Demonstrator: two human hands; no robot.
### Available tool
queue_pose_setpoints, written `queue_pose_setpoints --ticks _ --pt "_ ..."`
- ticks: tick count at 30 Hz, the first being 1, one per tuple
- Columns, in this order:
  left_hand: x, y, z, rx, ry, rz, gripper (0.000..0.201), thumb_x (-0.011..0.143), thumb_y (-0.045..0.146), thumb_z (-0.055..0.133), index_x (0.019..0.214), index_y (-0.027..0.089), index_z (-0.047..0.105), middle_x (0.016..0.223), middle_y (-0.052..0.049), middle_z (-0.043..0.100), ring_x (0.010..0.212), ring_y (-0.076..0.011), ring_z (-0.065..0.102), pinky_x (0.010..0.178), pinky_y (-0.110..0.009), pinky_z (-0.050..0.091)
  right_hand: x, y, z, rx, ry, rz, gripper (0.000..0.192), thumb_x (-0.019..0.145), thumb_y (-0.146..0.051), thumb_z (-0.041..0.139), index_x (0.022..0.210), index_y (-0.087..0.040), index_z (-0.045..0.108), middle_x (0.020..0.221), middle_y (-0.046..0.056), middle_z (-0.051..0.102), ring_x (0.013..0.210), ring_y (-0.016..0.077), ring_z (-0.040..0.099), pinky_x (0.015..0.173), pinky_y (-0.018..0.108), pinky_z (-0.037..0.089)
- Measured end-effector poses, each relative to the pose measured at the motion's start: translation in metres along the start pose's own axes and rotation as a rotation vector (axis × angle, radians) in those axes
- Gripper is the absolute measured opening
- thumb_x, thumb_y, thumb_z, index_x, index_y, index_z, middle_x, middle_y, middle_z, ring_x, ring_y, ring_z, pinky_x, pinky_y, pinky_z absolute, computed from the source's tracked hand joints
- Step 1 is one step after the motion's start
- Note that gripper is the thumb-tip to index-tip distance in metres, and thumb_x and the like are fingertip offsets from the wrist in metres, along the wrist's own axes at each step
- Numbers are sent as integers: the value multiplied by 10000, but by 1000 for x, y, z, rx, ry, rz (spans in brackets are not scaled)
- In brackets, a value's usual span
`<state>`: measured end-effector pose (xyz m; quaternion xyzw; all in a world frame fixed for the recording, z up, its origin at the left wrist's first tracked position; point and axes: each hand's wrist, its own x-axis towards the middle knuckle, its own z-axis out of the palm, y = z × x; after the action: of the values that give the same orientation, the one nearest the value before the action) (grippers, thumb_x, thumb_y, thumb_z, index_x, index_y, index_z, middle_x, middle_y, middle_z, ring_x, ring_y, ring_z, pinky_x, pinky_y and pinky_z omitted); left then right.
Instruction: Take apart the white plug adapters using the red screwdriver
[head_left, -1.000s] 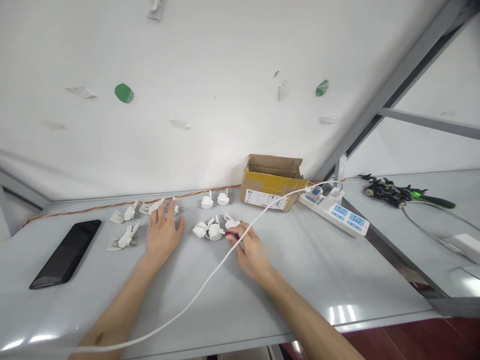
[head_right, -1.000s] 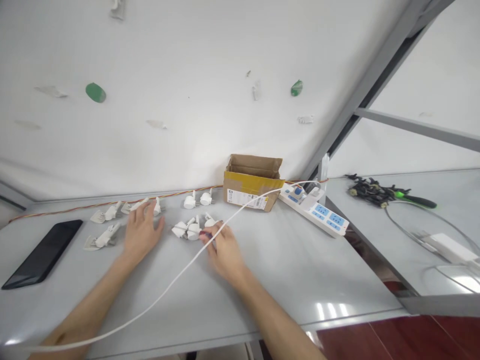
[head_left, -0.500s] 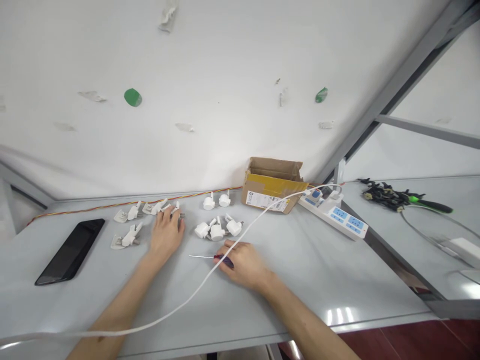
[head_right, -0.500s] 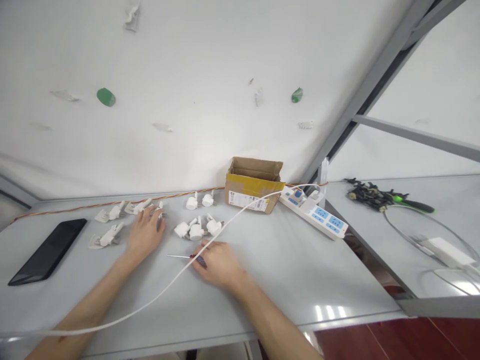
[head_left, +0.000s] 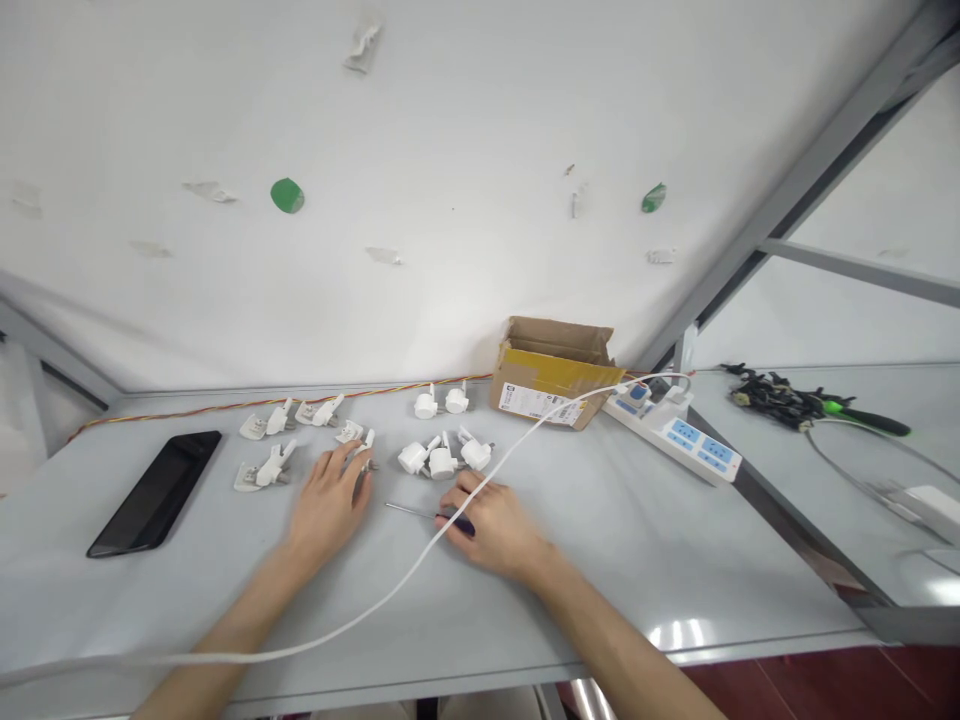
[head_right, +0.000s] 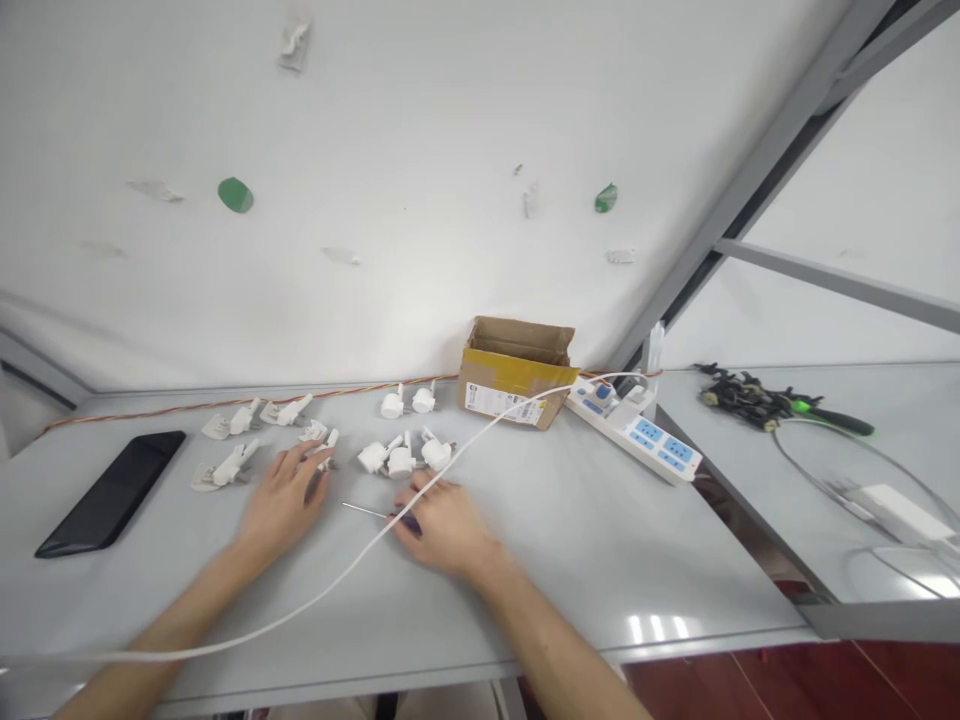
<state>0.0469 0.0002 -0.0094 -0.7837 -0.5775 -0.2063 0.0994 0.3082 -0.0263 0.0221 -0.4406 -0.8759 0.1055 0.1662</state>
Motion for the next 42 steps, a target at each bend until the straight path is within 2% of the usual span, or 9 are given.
queue_pose_setpoints --ticks 4,8,10,16,24,27,32,37,42 --pt "2 -3 -3 -85 30 -54 427 886 236 407 1302 205 496 1277 -87 557 1131 -265 498 981 -418 397 1 -2 5 -40 112 -40 217 874 -371 549 992 -200 612 966 72 598 949 226 541 814 342 458" --pt "14 -14 2 -129 79 -269 433 871 240 401 1284 136 481 1233 -147 528 1167 -292 478 968 -428 402 12 -9 12 -114 181 -119 342 868 -357 575 1162 -182 566 1085 99 604 1014 258 515 903 406 443" --pt "22 -20 7 -114 79 -322 427 871 289 417 1251 112 497 1199 -165 527 1162 -310 476 965 -440 398 23 -17 16 -155 201 -130 375 874 -348 572 1204 -172 544 1122 108 603 1045 270 507 906 421 440" --pt "31 -31 21 -108 47 -334 486 865 461 443 1180 107 549 1114 -165 561 1093 -319 495 926 -450 402 70 -43 31 -181 226 -36 342 893 -346 539 1188 -174 555 1070 103 616 1059 274 491 906 425 416" --pt "29 -36 21 -100 22 -349 391 853 387 463 1079 113 625 1016 -165 597 990 -315 510 889 -451 404 111 -63 43 -232 190 2 389 831 -400 628 1135 -163 571 1021 113 615 1051 285 483 922 419 393" --pt "28 -36 19 -133 34 -373 376 841 383 487 1069 118 625 1002 -155 598 978 -314 516 894 -457 411 113 -63 46 -227 171 3 337 832 -360 638 1113 -181 586 1005 102 623 1047 277 488 922 415 392" --pt "28 -32 13 -241 42 -392 345 832 334 501 1090 124 591 1045 -145 561 1027 -312 530 908 -451 434 105 -55 50 -156 179 12 392 802 -361 683 1150 -209 583 1029 75 635 1077 269 485 934 408 394" --pt "26 -32 3 -494 67 -472 329 790 265 536 1105 169 538 1117 -118 487 848 -222 627 808 -415 514 93 -50 49 -82 256 49 396 843 -390 625 1199 -225 577 1056 81 639 1105 266 478 942 404 391" --pt "24 -37 -1 -635 29 -501 312 743 199 555 1053 165 546 1140 -118 489 776 -176 650 815 -390 525 86 -48 49 -46 322 51 384 878 -405 570 1217 -227 569 1067 68 647 1108 251 480 952 392 386"
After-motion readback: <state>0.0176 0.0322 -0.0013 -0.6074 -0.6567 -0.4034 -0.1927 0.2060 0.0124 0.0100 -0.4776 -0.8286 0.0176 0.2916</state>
